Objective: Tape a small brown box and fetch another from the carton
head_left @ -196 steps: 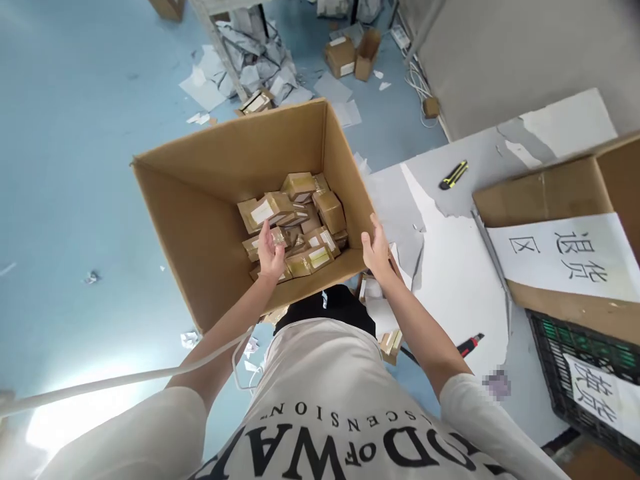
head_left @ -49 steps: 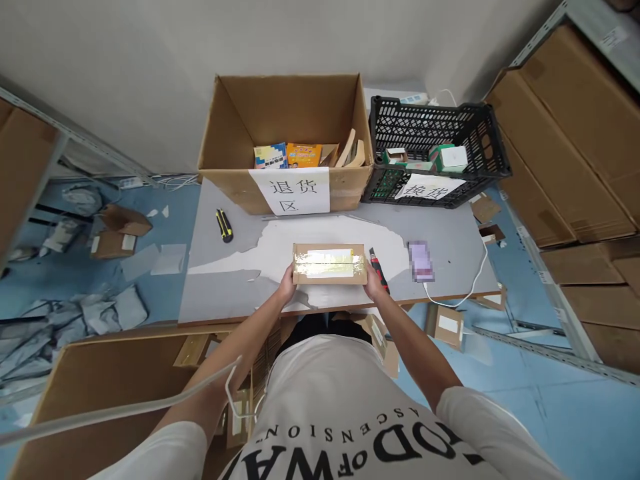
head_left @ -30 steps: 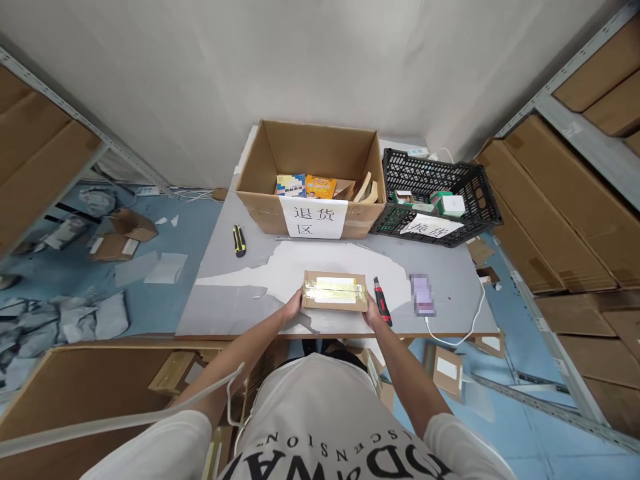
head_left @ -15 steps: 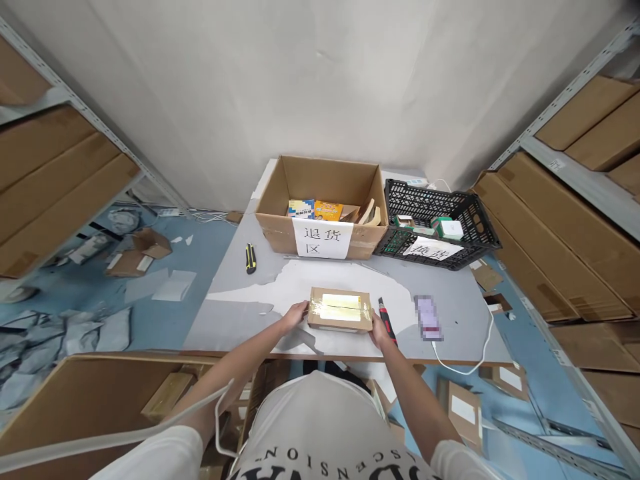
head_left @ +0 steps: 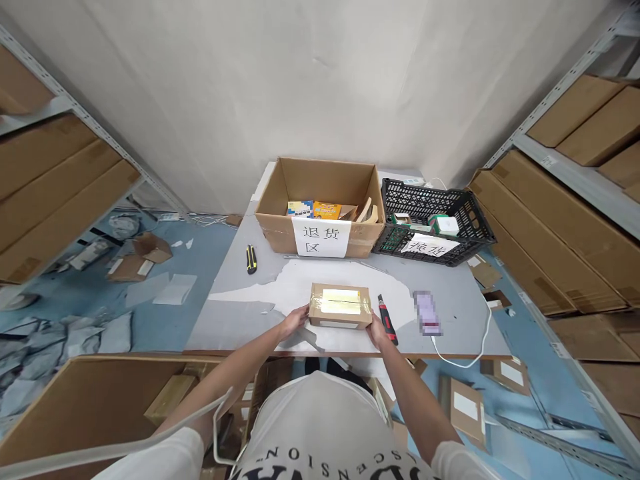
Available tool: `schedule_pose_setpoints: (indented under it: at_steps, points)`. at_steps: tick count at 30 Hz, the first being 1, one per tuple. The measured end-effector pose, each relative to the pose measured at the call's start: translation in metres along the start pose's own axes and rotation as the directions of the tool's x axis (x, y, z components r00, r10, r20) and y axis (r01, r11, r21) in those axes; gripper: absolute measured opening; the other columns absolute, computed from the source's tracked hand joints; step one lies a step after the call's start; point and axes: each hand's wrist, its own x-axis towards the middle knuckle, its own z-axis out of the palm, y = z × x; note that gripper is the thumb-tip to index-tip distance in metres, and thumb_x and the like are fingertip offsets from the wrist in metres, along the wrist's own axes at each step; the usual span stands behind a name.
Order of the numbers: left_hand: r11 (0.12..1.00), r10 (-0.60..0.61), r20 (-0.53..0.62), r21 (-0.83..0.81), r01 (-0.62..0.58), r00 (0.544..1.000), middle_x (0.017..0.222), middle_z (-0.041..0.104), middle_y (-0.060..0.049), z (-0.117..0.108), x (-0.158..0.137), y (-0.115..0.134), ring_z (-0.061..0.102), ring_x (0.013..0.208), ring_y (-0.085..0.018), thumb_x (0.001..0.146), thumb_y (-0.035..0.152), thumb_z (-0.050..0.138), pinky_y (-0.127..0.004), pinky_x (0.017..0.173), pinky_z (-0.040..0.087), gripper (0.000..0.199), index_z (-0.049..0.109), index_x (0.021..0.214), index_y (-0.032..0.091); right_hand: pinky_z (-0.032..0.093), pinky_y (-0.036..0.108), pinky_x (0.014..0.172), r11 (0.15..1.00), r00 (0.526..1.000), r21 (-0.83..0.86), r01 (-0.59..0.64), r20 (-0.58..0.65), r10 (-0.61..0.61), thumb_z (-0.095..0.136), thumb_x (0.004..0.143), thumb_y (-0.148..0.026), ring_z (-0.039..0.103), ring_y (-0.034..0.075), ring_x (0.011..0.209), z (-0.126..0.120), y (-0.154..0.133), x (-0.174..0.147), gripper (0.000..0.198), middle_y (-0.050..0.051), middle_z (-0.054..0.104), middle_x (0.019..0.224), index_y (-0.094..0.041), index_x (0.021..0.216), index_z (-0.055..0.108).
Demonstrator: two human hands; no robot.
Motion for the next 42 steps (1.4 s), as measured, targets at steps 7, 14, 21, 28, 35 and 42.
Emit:
schedule_pose_setpoints:
  at_steps: [7, 14, 21, 28, 35, 42]
  points:
    - [0.956, 0.256, 0.065, 0.13, -0.263, 0.964, 0.128, 0.061, -0.016, 0.008, 0.017, -0.034, 0.047, 0.13, -0.032, 0.054, 0.035, 0.079, -0.044, 0.113, 0.03, 0.079, 0.056, 0.126, 0.011, 0.046, 0.037, 0.097, 0.936, 0.989, -0.319, 0.147, 0.044, -0.141, 0.068, 0.063, -0.038, 0.062, 0.023, 0.109, -0.011, 0.005, -0.008, 0.046, 0.007, 0.071, 0.109, -0.022, 0.106, 0.067]
    - [0.816, 0.378, -0.17, 0.526, -0.241, 0.91, 0.1, 0.072, -0.009, 0.015, -0.004, -0.003, 0.063, 0.095, -0.025, 0.082, 0.051, 0.052, -0.033, 0.084, 0.047, 0.051, 0.065, 0.113, 0.013, 0.048, 0.037, 0.089, 0.77, 0.974, -0.599, 0.22, 0.173, -0.144, 0.061, 0.069, -0.065, 0.064, 0.025, 0.097, -0.012, -0.014, -0.013, 0.059, 0.012, 0.069, 0.107, -0.018, 0.103, 0.065]
    - [0.671, 0.329, -0.249, 0.741, -0.04, 0.911, 0.077, 0.072, -0.012, 0.017, -0.01, 0.013, 0.064, 0.076, -0.025, 0.09, 0.058, 0.034, -0.029, 0.065, 0.038, 0.059, 0.072, 0.076, 0.015, 0.042, 0.036, 0.085, 0.489, 0.984, -0.854, 0.177, 0.145, -0.103, 0.039, 0.084, -0.066, 0.062, 0.028, 0.091, -0.003, -0.034, -0.007, 0.058, 0.016, 0.069, 0.091, -0.015, 0.079, 0.066]
    - [0.725, 0.234, -0.278, 0.688, 0.024, 0.932, 0.076, 0.072, -0.014, 0.008, 0.003, 0.012, 0.066, 0.083, -0.029, 0.085, 0.06, 0.04, -0.03, 0.068, 0.039, 0.056, 0.069, 0.066, 0.017, 0.044, 0.031, 0.079, 0.427, 0.989, -0.893, 0.14, 0.142, -0.027, 0.036, 0.087, -0.064, 0.064, 0.026, 0.089, 0.003, -0.037, -0.002, 0.059, 0.015, 0.072, 0.092, -0.015, 0.081, 0.068]
    - [0.824, 0.17, -0.203, 0.567, -0.026, 0.964, 0.092, 0.075, -0.01, -0.002, 0.002, 0.009, 0.069, 0.089, -0.024, 0.086, 0.043, 0.04, -0.03, 0.076, 0.049, 0.044, 0.072, 0.082, 0.014, 0.05, 0.031, 0.072, 0.569, 0.993, -0.814, 0.118, 0.107, -0.053, 0.029, 0.092, -0.053, 0.065, 0.021, 0.077, -0.006, -0.026, -0.003, 0.054, 0.011, 0.071, 0.086, -0.015, 0.093, 0.068]
    - [0.854, 0.243, -0.17, 0.505, -0.127, 0.955, 0.113, 0.07, -0.011, -0.026, -0.032, 0.042, 0.062, 0.112, -0.029, 0.07, 0.032, 0.066, -0.038, 0.098, 0.047, 0.042, 0.068, 0.108, 0.012, 0.048, 0.035, 0.093, 0.63, 0.937, -0.735, 0.251, 0.021, -0.348, 0.053, 0.083, -0.024, 0.063, 0.022, 0.102, -0.01, -0.067, -0.019, 0.035, 0.015, 0.065, 0.115, -0.013, 0.115, 0.063]
